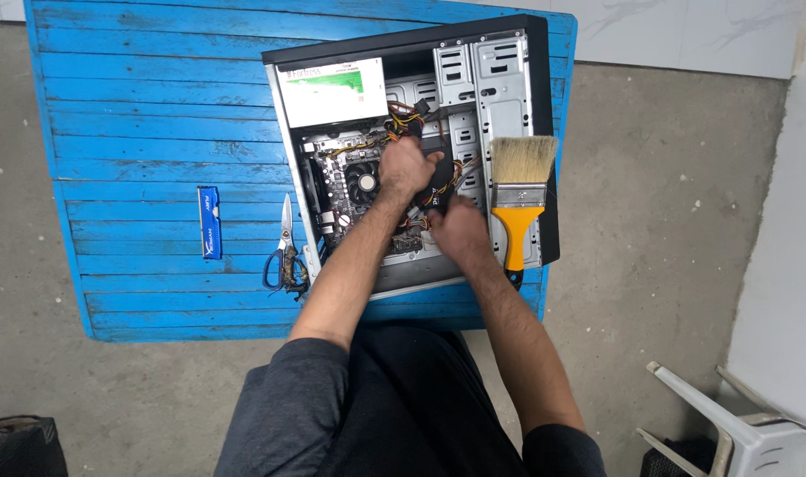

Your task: The person installs a hard drive into a desktop computer case, connects power and data cables, and cleans the interior with a brush. They then insert a graphics card into the motherboard and connect additional cables.

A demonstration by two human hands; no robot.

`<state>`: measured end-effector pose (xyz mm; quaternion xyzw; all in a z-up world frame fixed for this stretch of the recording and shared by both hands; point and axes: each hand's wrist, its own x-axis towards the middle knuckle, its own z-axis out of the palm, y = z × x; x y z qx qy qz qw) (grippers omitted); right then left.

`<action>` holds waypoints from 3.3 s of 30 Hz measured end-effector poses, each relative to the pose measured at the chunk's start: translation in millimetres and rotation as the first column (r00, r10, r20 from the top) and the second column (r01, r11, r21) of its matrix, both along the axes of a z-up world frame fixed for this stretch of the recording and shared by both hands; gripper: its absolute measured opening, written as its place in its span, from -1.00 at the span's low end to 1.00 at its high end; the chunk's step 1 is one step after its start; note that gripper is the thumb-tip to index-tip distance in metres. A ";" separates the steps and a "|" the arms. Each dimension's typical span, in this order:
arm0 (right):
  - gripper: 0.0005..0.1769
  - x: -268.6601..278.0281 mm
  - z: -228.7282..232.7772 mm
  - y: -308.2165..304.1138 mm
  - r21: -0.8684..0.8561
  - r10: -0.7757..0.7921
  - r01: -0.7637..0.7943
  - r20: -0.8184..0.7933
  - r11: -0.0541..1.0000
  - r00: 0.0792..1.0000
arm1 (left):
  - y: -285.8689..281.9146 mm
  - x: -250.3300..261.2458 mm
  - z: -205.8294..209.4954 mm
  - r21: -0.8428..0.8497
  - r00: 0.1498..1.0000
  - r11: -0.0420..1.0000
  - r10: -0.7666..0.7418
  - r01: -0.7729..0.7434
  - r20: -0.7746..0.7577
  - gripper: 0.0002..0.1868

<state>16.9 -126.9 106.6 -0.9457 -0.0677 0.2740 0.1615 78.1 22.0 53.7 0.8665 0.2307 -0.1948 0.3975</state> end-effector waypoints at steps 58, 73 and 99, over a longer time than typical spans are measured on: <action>-0.34 33.6 -82.6 -11.5 0.440 -0.511 0.415 0.123 0.796 0.851 | -8.7 -49.5 -55.6 -0.248 0.966 0.963 0.160 -0.107 0.202 -0.85; -0.28 31.4 -13.2 16.7 -0.109 0.097 -0.069 0.284 0.992 0.954 | 7.1 -101.9 13.8 -0.084 0.996 0.993 -0.083 0.083 -0.008 -0.61; 0.22 43.7 -4.6 55.9 -0.357 0.181 -0.132 0.108 0.925 0.978 | 4.2 -114.9 -33.2 -0.213 0.971 0.977 -0.045 -0.006 -0.233 -0.66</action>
